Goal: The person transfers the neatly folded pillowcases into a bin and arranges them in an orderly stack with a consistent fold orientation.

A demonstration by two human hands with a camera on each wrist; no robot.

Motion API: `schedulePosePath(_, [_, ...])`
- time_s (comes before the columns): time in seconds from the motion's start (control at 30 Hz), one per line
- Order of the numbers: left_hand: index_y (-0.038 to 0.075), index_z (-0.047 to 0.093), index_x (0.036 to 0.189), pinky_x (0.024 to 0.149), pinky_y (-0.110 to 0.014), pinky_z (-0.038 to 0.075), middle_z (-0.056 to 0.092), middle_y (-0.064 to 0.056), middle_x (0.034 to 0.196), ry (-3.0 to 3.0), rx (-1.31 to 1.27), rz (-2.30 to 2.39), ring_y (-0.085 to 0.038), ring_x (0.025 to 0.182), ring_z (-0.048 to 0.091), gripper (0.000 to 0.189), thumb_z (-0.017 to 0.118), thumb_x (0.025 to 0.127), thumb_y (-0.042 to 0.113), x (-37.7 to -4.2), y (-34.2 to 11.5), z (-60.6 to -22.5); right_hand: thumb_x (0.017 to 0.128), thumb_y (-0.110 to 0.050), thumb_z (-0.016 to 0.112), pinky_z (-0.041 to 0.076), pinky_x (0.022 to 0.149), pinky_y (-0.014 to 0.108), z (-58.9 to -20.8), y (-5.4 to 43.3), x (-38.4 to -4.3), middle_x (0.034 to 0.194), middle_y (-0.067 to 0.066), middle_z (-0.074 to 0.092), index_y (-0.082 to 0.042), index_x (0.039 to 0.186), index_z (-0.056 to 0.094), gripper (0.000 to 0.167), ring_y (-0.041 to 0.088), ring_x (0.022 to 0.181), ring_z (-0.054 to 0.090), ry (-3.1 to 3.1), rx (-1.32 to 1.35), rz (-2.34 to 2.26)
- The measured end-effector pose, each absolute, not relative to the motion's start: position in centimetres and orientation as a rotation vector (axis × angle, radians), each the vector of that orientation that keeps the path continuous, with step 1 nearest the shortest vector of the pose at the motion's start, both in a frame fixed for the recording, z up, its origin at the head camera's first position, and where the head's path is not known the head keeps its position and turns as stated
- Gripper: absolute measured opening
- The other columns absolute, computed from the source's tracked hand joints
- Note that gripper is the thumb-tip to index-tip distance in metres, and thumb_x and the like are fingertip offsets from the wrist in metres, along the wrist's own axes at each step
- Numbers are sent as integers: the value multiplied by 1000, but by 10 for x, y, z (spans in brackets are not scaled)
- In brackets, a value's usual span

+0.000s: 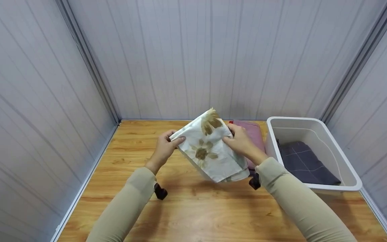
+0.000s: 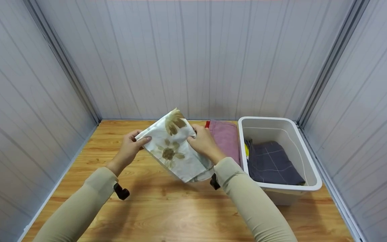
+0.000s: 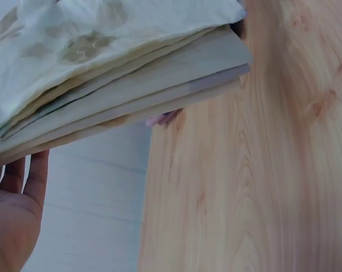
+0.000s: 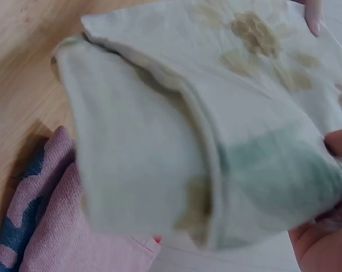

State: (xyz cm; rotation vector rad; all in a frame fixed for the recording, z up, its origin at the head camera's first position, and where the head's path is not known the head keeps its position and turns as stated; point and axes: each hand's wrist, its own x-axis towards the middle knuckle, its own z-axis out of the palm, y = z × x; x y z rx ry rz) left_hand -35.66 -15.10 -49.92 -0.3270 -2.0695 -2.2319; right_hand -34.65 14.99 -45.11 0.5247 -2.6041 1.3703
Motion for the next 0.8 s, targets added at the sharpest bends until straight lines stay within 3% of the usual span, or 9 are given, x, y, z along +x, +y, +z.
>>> schedulePosePath(0.17, [-4,69,102,66,-27,63,72,-1,87,-2021,-337,-2306,-13,76,72,10,76,95,-1,-355,-144,-498,99,-9,74,56,76,31,-452,149,-345,103,16,76,4,119,71,24,22,87,67,-2565,488,1436])
schedulePosePath(0.4, [8,71,98,66,-26,63,72,-2,88,-1977,-303,-2368,-14,77,72,10,74,97,-1,-353,-141,-499,99,-5,76,55,77,25,-453,151,-345,104,19,79,7,121,73,25,17,86,67,-2484,597,1450])
schedulePosePath(0.7, [4,64,110,72,-28,64,72,-2,99,-1812,-273,-2503,-15,87,73,17,70,97,-5,-355,-139,-507,100,-1,73,57,74,21,-442,151,-340,109,27,77,11,126,71,28,10,83,69,-2420,764,1689])
schedulePosePath(0.8, [0,63,122,79,-30,64,73,-3,105,-1799,-293,-2555,-16,93,73,22,67,101,-2,-355,-137,-513,100,0,73,58,73,21,-438,151,-338,109,28,77,11,127,71,29,10,82,69,-2407,747,1716])
